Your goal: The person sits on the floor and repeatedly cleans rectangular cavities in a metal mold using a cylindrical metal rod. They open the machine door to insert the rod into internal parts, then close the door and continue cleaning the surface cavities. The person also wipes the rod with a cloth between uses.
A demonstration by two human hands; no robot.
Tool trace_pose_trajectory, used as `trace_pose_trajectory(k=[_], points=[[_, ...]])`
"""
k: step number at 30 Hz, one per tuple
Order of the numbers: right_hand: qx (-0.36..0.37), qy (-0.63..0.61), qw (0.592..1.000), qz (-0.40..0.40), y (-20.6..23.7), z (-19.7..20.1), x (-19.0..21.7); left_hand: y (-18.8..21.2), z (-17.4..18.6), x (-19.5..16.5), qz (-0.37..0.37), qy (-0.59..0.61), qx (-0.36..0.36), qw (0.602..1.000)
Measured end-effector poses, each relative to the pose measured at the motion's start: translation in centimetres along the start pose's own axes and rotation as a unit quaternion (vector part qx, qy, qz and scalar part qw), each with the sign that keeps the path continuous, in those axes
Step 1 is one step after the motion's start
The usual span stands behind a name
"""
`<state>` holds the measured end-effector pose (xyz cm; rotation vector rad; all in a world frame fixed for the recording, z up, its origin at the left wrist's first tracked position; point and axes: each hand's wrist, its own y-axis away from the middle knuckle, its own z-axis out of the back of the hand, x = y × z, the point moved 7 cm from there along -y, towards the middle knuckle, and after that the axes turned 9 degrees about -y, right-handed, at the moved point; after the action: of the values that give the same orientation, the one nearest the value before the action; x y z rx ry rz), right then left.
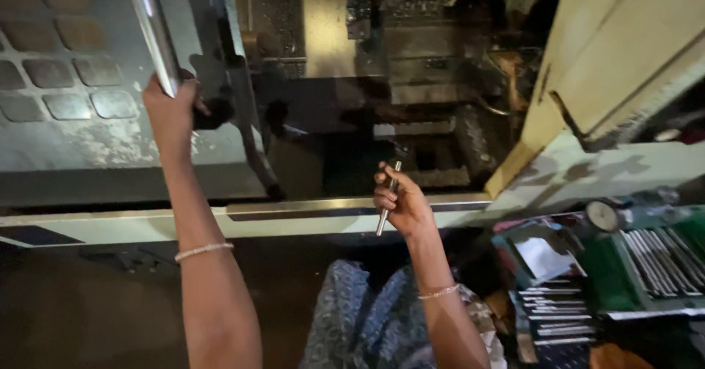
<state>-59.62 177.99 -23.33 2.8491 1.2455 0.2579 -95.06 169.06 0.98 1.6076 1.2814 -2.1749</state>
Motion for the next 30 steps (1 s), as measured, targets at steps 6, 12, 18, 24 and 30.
trace_pose_trajectory(k=[6, 12, 18, 24, 30], points=[[-0.010, 0.003, 0.999, 0.030, 6.3, 0.0, 2.8, 2.1, -1.6, -0.8, -0.022, -0.037, -0.029, 0.999], [0.017, 0.021, 0.998, 0.062, 9.6, 0.4, 5.9, 3.4, -7.7, -0.2, -0.020, -0.045, -0.045, 0.998], [-0.068, 0.163, 0.951, 0.254, 14.6, -1.0, 11.2, 6.3, -17.8, 0.5, 0.008, 0.012, -0.035, 0.999], [-0.190, 0.342, 0.767, 0.509, 24.1, -6.1, 17.8, 9.0, -28.7, 0.6, 0.039, 0.048, -0.005, 0.998], [-0.139, 0.573, 0.452, 0.670, 29.9, -14.7, 24.9, 12.6, -37.2, -3.5, 0.015, -0.096, 0.059, 0.994]])
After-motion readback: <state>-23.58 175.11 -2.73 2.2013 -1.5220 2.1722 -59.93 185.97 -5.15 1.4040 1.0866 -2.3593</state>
